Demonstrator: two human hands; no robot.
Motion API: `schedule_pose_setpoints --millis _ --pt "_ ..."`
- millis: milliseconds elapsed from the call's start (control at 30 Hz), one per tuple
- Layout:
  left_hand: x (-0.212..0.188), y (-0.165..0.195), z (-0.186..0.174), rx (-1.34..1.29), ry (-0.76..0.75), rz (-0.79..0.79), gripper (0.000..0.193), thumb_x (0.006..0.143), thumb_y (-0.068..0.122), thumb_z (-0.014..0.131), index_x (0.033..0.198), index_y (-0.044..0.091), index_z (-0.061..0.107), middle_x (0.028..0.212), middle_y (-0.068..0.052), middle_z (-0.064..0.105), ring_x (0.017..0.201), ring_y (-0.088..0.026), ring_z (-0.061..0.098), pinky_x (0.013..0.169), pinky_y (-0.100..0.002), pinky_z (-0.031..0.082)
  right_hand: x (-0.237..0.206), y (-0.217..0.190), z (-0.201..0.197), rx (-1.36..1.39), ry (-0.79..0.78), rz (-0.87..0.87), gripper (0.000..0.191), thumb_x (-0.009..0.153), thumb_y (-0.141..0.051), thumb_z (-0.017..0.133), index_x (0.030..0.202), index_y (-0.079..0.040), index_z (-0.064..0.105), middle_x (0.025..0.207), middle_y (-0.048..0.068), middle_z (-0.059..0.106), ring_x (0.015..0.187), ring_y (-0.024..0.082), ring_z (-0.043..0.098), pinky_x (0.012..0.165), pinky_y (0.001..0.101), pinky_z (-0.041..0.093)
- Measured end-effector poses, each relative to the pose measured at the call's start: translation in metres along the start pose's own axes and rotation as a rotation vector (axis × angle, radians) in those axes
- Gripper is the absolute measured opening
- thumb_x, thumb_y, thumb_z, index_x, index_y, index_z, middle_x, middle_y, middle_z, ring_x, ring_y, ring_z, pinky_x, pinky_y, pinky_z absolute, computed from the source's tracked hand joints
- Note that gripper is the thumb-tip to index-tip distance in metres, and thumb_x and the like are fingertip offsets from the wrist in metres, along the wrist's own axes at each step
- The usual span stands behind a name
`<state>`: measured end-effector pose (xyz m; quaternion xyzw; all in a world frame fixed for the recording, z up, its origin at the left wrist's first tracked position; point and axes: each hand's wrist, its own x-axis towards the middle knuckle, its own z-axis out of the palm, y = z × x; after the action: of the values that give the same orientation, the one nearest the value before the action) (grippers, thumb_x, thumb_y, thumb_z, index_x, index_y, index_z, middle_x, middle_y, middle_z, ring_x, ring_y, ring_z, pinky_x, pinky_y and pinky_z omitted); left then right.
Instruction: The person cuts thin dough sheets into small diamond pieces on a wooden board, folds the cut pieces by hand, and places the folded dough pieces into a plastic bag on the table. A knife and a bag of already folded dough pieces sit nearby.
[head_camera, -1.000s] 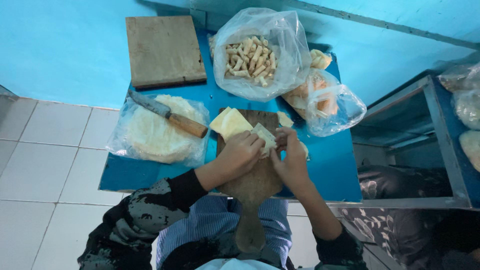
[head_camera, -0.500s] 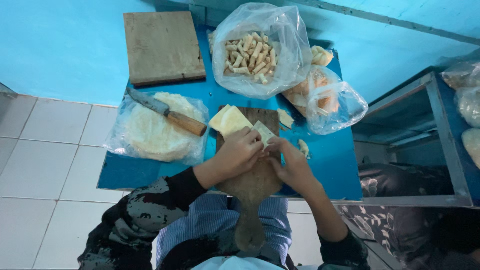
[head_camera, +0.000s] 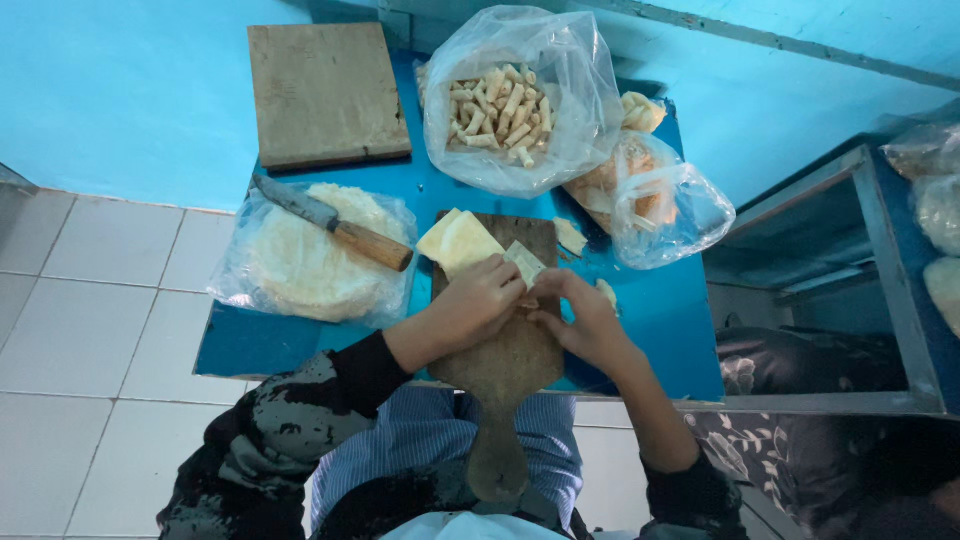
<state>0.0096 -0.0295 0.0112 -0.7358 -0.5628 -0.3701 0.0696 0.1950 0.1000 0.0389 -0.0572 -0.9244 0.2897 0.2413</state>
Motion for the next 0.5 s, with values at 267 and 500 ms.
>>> schedule_pose_setpoints --millis 267,500 --pt "0.004 0.004 -0.008 -0.109 0.009 -0.013 0.02 0.078 0.012 0.073 0.09 0.0 0.063 0.093 -0.016 0.058 0.091 -0.036 0.057 0.077 -0.046 0.049 0.008 0.003 0.005 -0.04 0.07 -0.135 0.038 0.083 0.001 0.076 0.115 -0.005 0.056 0.117 0.017 0.066 0.11 0.035 0.069 0.09 0.0396 0.056" --pt "0.001 0.003 -0.004 -0.073 0.025 -0.069 0.012 0.084 0.008 0.071 0.093 0.003 0.064 0.094 -0.014 0.06 0.092 -0.033 0.06 0.079 -0.044 0.05 0.03 0.003 -0.007 0.161 -0.08 0.188 0.052 0.083 0.002 0.076 0.127 -0.005 0.05 0.095 0.009 0.077 0.092 0.025 0.078 0.078 0.0357 0.06"
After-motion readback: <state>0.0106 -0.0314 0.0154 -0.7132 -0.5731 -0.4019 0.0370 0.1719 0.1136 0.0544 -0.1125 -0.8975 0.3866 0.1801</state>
